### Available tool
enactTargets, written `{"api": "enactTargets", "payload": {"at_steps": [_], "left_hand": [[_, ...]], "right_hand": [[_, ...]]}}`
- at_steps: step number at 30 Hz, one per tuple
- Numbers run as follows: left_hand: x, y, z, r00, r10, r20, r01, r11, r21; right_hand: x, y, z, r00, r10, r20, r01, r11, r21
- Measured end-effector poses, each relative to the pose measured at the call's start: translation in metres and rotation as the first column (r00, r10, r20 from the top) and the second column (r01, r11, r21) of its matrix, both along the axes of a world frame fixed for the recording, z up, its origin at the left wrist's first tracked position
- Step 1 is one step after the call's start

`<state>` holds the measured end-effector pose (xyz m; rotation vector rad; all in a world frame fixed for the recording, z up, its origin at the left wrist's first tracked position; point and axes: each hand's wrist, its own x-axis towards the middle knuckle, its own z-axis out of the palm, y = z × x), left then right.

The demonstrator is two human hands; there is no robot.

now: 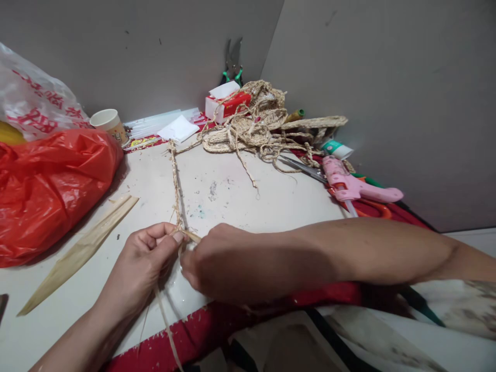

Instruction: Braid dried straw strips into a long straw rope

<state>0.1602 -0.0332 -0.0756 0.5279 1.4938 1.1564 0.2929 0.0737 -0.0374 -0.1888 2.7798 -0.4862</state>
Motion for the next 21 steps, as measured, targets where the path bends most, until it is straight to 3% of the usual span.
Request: {"api": "enactTargets", "payload": {"at_steps": [2, 3, 6, 8, 11, 14, 21], "left_hand": [[-0.002, -0.001, 0.0, 1.0, -0.001, 0.001, 0.001, 1.0, 0.003], [-0.003, -0.001, 0.0, 1.0, 0.001, -0.005, -0.001, 1.0, 0.008], [-0.007, -0.002, 0.001, 1.0, 0.002, -0.009, -0.001, 1.0, 0.024], [-0.009, -0.002, 0.001, 1.0, -0.013, -0.001, 0.013, 0.999, 0.039], [-0.01, -0.002, -0.001, 0.999, -0.036, -0.032, 0.038, 0.998, 0.048], [-0.01, -0.001, -0.002, 0.996, -0.049, -0.075, 0.052, 0.998, 0.036], [-0.011, 0.001, 0.006, 0.972, -0.167, -0.164, 0.158, 0.985, -0.065]], "right_hand": [[0.002, 0.005, 0.01, 0.998, -0.052, -0.026, 0.047, 0.985, -0.166], [0.002, 0.01, 0.013, 0.986, -0.153, -0.066, 0.131, 0.956, -0.261], [-0.004, 0.024, 0.01, 0.833, -0.524, -0.178, 0.402, 0.794, -0.457], [-0.011, 0.031, -0.001, 0.766, -0.63, -0.129, 0.468, 0.683, -0.561], [-0.019, 0.032, -0.022, 0.851, -0.503, 0.149, 0.455, 0.568, -0.686], [-0.023, 0.033, -0.033, 0.879, -0.4, 0.26, 0.45, 0.514, -0.73], [-0.025, 0.044, -0.035, 0.903, -0.351, 0.249, 0.416, 0.565, -0.712]]}}
